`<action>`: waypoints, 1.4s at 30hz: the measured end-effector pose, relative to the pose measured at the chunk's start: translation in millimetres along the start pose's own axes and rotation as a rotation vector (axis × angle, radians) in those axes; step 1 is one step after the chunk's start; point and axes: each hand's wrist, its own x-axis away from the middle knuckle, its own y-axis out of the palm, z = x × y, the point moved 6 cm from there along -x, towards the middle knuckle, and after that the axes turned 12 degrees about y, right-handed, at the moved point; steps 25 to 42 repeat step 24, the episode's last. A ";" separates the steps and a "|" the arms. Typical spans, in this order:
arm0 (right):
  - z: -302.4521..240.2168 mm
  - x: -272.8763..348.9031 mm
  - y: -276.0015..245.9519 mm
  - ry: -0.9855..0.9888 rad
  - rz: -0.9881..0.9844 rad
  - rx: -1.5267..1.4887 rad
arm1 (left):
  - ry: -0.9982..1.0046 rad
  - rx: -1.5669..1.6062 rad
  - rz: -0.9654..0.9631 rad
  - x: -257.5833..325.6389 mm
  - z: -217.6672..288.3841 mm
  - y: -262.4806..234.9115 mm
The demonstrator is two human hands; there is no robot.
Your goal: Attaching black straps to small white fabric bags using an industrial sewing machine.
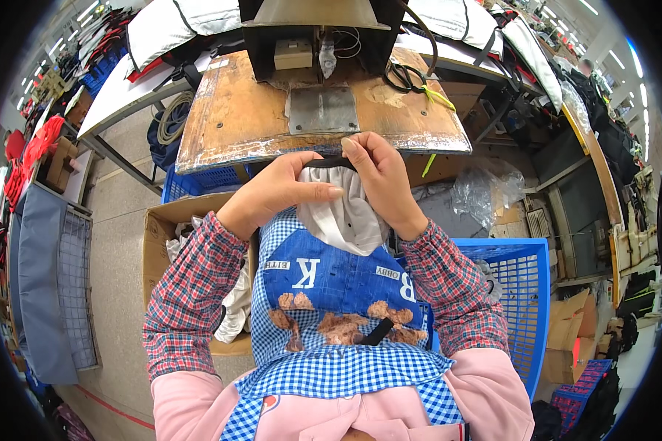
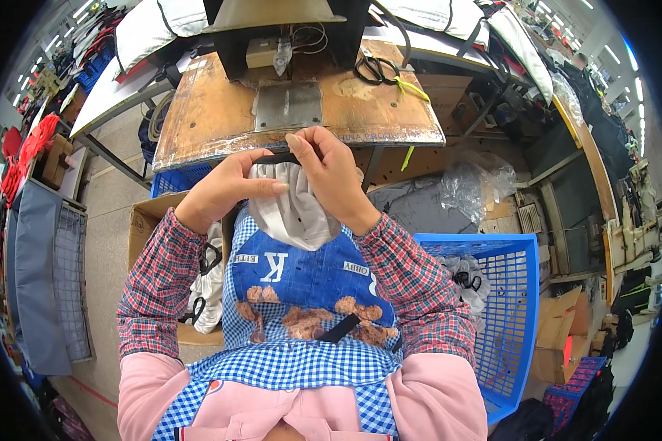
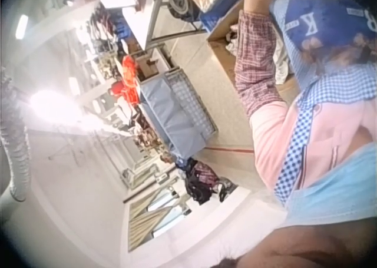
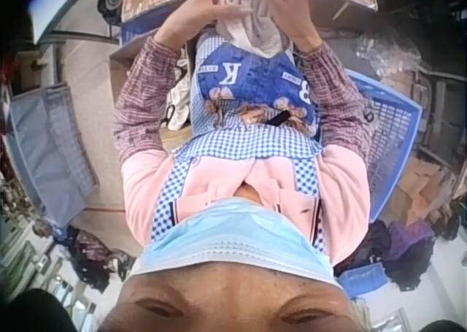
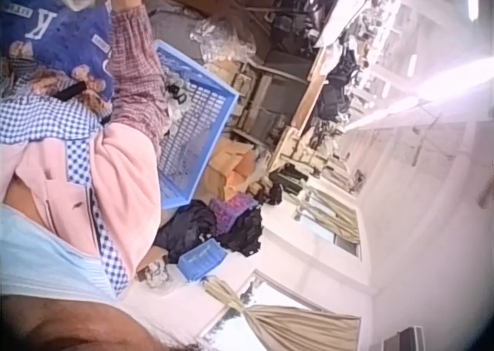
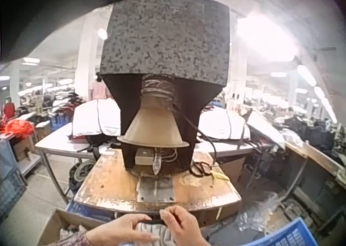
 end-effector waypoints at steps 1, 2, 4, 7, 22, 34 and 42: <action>-0.3 -1.8 1.3 0.007 -0.010 -0.034 | 0.017 0.011 0.045 -0.6 -2.8 -3.8; 0.7 -4.4 2.1 0.007 -0.013 -0.034 | 0.033 0.092 0.092 -3.6 -7.3 -9.2; 4.7 -11.0 1.3 0.006 0.015 0.012 | 0.008 0.080 0.118 -4.7 -5.0 -21.6; 13.7 -18.4 3.9 0.077 -0.001 0.022 | -0.028 0.085 0.159 -11.5 3.8 -34.2; 31.8 -77.1 14.8 0.335 -0.151 -0.252 | -0.121 -0.351 0.142 -65.5 46.8 -86.1; 34.5 -81.7 15.3 0.374 -0.173 -0.327 | -0.138 -0.341 0.119 -74.5 46.4 -91.4; 34.5 -81.7 15.3 0.374 -0.173 -0.327 | -0.138 -0.341 0.119 -74.5 46.4 -91.4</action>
